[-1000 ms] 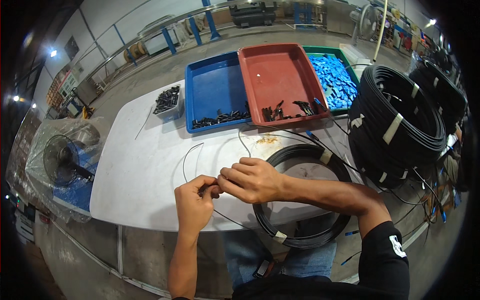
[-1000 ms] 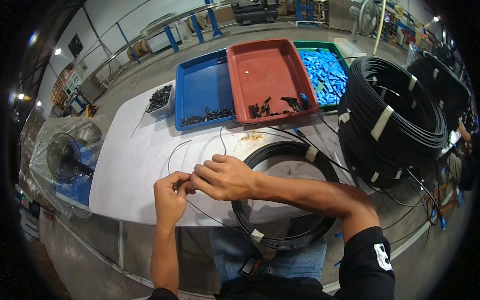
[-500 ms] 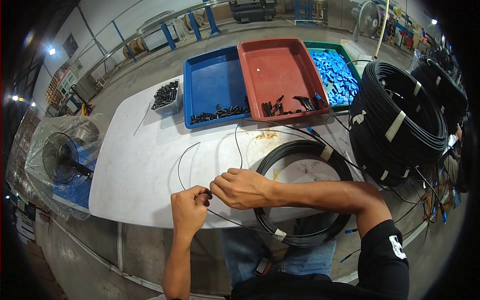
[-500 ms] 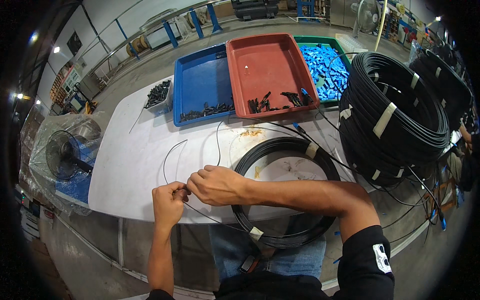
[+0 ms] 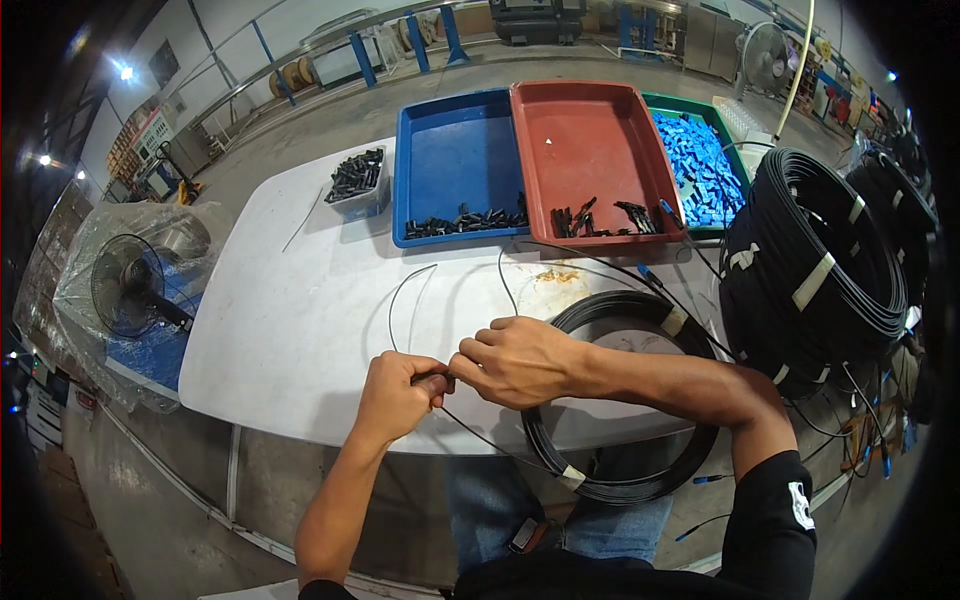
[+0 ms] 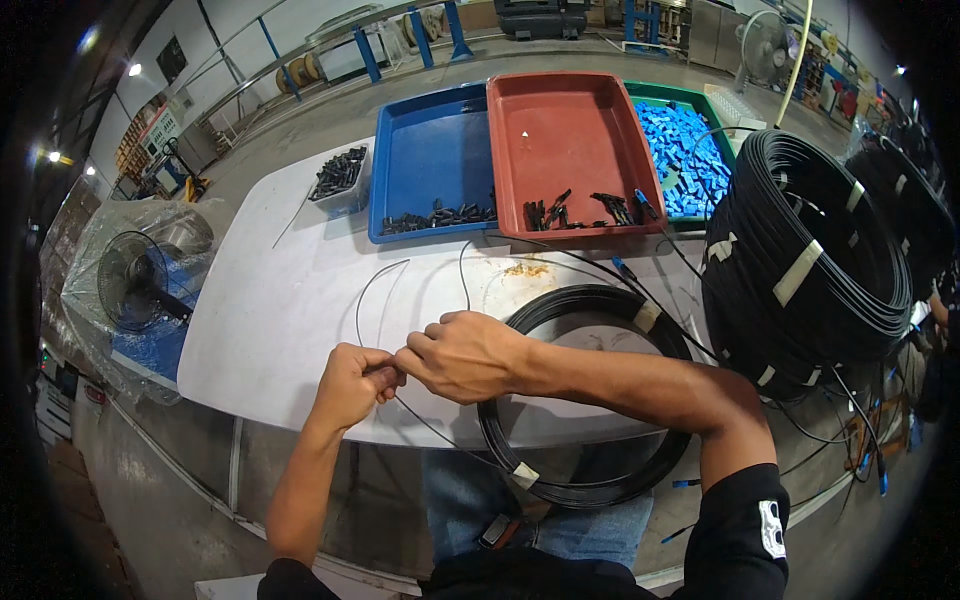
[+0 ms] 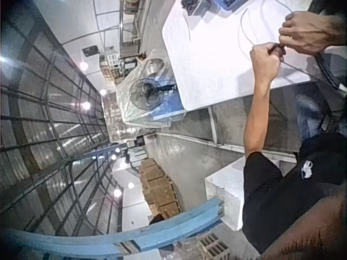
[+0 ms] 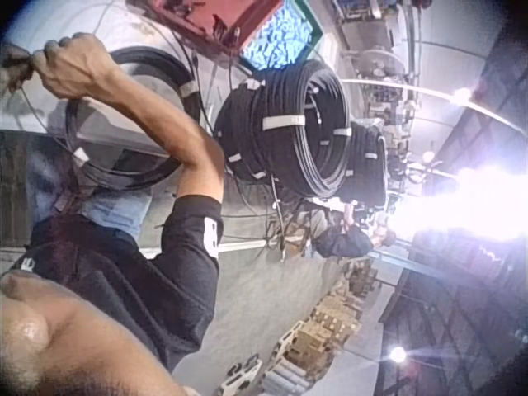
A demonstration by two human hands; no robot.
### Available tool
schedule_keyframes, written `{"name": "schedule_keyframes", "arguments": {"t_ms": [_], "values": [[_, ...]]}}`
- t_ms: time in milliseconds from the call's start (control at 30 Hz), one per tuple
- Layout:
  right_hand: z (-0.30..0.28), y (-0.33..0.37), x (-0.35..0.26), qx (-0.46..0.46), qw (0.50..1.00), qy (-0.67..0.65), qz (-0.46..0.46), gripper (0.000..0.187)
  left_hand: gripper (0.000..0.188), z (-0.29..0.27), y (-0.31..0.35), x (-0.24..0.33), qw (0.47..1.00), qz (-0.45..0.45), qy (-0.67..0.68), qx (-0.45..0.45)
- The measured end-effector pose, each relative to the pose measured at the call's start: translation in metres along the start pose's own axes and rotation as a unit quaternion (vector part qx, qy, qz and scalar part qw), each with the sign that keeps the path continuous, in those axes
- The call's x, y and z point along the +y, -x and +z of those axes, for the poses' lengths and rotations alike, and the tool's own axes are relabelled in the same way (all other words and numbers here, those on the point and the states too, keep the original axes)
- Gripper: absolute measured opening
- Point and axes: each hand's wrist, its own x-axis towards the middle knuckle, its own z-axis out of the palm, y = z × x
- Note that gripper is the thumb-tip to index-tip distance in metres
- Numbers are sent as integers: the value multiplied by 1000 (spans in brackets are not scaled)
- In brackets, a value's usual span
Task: The person stacks a cable coil onto an existing pile, sorts through small plastic components in a container, and then attaches black connectors and blue protective caps onto the wire ends of another cable coil by hand.
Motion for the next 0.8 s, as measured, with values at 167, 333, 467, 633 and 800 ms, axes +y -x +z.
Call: {"name": "schedule_keyframes", "arguments": {"t_ms": [167, 333, 467, 633, 800], "values": [[3, -1, 0, -12, 1000, 6, -9, 18, 18, -7, -2, -12, 990, -56, 98, -81], [4, 0, 0, 17, 1000, -5, -6, 17, 16, -5, 5, -1, 992, -50, 113, -25], [0, -1, -3, 26, 999, 37, 20, 17, 12, 1, 9, 13, 996, 8, 21, 81], [-2, 0, -1, 38, 998, 25, 31, 20, 12, 19, 10, 28, 977, 96, -71, 177], [-16, 2, -3, 82, 987, -91, 101, 24, 18, 32, 6, 35, 904, 282, -153, 283]]}}
